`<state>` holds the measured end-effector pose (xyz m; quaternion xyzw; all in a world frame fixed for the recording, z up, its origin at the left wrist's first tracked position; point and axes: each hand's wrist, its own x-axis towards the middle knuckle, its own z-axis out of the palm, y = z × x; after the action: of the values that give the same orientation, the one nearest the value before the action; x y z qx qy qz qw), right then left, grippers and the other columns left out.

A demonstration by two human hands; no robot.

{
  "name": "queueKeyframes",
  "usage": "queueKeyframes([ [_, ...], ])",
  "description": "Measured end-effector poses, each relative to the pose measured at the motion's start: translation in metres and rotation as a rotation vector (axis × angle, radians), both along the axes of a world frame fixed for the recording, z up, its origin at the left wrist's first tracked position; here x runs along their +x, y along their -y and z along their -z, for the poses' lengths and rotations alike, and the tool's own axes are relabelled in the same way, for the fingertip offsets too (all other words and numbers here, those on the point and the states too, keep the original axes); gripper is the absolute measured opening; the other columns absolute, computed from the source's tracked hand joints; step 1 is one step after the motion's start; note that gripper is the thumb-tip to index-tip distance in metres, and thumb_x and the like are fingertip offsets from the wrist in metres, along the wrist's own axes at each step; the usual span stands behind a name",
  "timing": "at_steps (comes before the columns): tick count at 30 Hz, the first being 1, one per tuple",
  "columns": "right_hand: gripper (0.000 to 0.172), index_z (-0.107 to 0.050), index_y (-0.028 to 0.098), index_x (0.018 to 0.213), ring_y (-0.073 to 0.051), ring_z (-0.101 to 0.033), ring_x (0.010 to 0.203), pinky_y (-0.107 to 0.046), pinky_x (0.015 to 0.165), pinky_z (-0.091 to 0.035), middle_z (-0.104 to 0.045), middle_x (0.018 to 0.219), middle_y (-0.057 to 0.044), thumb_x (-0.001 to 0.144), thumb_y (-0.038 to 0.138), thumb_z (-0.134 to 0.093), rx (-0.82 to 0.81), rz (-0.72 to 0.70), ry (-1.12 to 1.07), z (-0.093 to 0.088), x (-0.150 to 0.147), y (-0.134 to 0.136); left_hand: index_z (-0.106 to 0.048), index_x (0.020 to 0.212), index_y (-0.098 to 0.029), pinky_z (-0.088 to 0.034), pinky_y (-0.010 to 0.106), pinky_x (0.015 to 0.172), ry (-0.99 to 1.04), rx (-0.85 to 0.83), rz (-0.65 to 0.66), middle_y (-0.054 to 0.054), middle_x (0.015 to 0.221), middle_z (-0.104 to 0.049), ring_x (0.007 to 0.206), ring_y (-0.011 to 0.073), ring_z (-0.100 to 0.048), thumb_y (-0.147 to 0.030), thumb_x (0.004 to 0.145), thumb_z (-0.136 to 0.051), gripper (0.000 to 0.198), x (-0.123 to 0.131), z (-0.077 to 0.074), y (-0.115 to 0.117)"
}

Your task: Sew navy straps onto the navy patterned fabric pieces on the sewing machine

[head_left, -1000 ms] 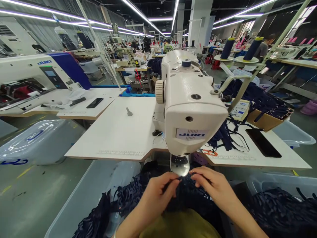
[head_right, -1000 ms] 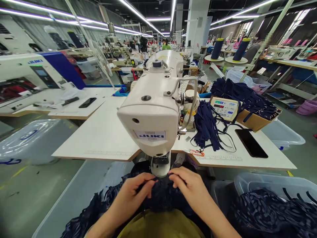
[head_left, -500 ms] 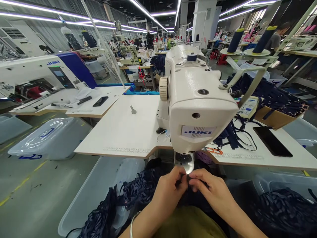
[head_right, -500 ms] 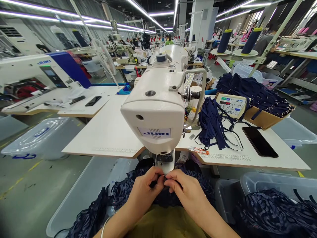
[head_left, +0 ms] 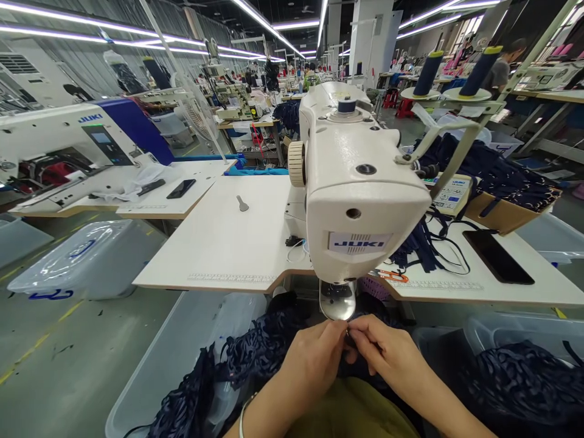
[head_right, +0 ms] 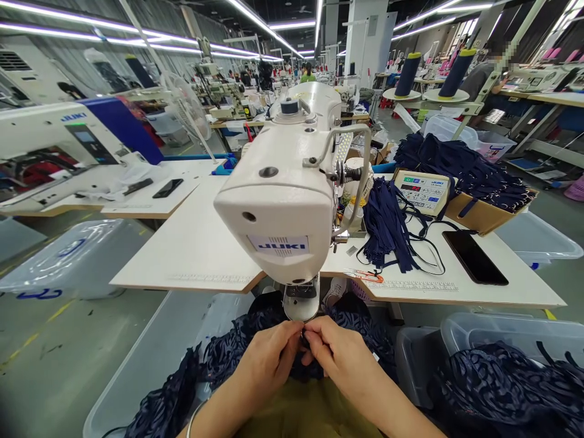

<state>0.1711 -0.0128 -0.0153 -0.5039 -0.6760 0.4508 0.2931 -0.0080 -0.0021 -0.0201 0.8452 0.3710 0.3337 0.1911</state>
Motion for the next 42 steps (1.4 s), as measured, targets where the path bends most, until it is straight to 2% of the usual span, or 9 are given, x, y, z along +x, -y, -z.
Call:
queueKeyframes([
  [5, 0.015, -0.052, 0.024, 0.090, -0.014, -0.062, 0.052, -0.023, 0.051, -0.045, -0.062, 0.058, 0.004, 0.091, 0.030, -0.039, 0.101, 0.102, 0.121, 0.001, -0.004, -0.001, -0.050, 0.086, -0.021, -0.040, 0.019, 0.057, -0.026, -0.334, 0.026, -0.002, 0.072, -0.060, 0.061, 0.0102, -0.056, -0.012, 0.091, -0.043, 0.013, 0.000, -0.014, 0.004],
  [12, 0.021, -0.051, 0.023, 0.095, -0.008, -0.046, 0.042, -0.019, 0.045, -0.038, -0.055, 0.058, 0.007, 0.097, 0.039, -0.037, -0.155, -0.024, -0.094, -0.008, 0.004, -0.004, -0.060, 0.092, -0.020, -0.047, 0.024, 0.088, 0.139, -0.271, 0.186, 0.008, 0.131, -0.049, 0.097, 0.0128, -0.059, -0.005, 0.085, -0.054, 0.018, -0.010, -0.019, 0.002],
  [15, 0.027, -0.054, 0.025, 0.104, -0.009, -0.050, 0.051, -0.019, 0.048, -0.039, -0.056, 0.066, 0.005, 0.099, 0.043, -0.034, -0.193, -0.064, -0.126, -0.009, 0.006, -0.004, -0.060, 0.097, -0.021, -0.045, 0.024, 0.095, 0.158, -0.264, 0.275, 0.007, 0.127, -0.056, 0.108, 0.0146, -0.059, -0.008, 0.087, -0.056, 0.017, -0.010, -0.014, 0.002],
  [19, 0.031, -0.043, 0.031, 0.127, -0.012, -0.059, 0.073, -0.023, 0.066, -0.048, -0.059, 0.081, 0.003, 0.101, 0.038, -0.030, -0.034, 0.067, -0.031, -0.011, 0.007, -0.001, -0.062, 0.097, -0.021, -0.048, 0.020, 0.087, 0.199, -0.218, 0.104, 0.005, 0.108, -0.063, 0.098, 0.0129, -0.062, -0.009, 0.088, -0.058, 0.016, -0.006, -0.006, 0.000],
  [24, 0.026, -0.048, 0.032, 0.120, -0.014, -0.060, 0.083, -0.024, 0.070, -0.049, -0.061, 0.096, 0.001, 0.094, 0.027, -0.051, 0.331, 0.043, 0.093, -0.015, 0.015, 0.003, -0.057, 0.085, -0.021, -0.047, 0.022, 0.078, 0.303, -0.381, -0.083, 0.001, 0.091, -0.063, 0.086, 0.0133, -0.061, -0.012, 0.083, -0.063, 0.011, -0.002, -0.010, -0.001],
  [29, 0.019, -0.054, 0.028, 0.107, -0.014, -0.058, 0.079, -0.025, 0.070, -0.048, -0.061, 0.086, 0.001, 0.092, 0.017, -0.053, 0.567, 0.022, 0.055, -0.014, 0.019, -0.006, -0.049, 0.080, -0.020, -0.045, 0.023, 0.073, 0.549, -0.767, -0.028, 0.000, 0.086, -0.060, 0.078, 0.0122, -0.054, -0.026, 0.083, -0.066, 0.019, -0.004, -0.021, -0.001],
  [34, 0.013, -0.062, 0.027, 0.098, -0.021, -0.058, 0.095, -0.035, 0.084, -0.047, -0.061, 0.098, -0.005, 0.090, 0.018, -0.057, 0.667, 0.290, 0.025, -0.005, 0.019, -0.007, -0.049, 0.082, -0.020, -0.044, 0.024, 0.071, 0.713, -0.890, -0.063, 0.000, 0.086, -0.058, 0.078, 0.0130, -0.053, -0.032, 0.082, -0.068, 0.023, -0.003, -0.017, -0.003],
  [40, 0.019, -0.064, 0.024, 0.098, -0.020, -0.062, 0.087, -0.030, 0.078, -0.050, -0.065, 0.093, -0.005, 0.095, 0.033, -0.047, 0.310, 0.106, -0.162, 0.016, 0.003, 0.009, -0.055, 0.083, -0.019, -0.044, 0.022, 0.071, 0.690, -0.819, -0.115, -0.001, 0.082, -0.059, 0.076, 0.0120, -0.053, -0.028, 0.079, -0.070, 0.018, 0.002, -0.017, -0.002],
  [42, 0.020, -0.063, 0.024, 0.099, -0.020, -0.062, 0.087, -0.029, 0.078, -0.052, -0.064, 0.093, -0.004, 0.090, 0.040, -0.056, 0.193, 0.172, -0.274, 0.019, -0.006, 0.011, -0.056, 0.084, -0.020, -0.045, 0.023, 0.071, 0.662, -0.802, -0.100, 0.000, 0.083, -0.061, 0.076, 0.0126, -0.056, -0.026, 0.080, -0.068, 0.015, 0.006, -0.017, -0.001],
])
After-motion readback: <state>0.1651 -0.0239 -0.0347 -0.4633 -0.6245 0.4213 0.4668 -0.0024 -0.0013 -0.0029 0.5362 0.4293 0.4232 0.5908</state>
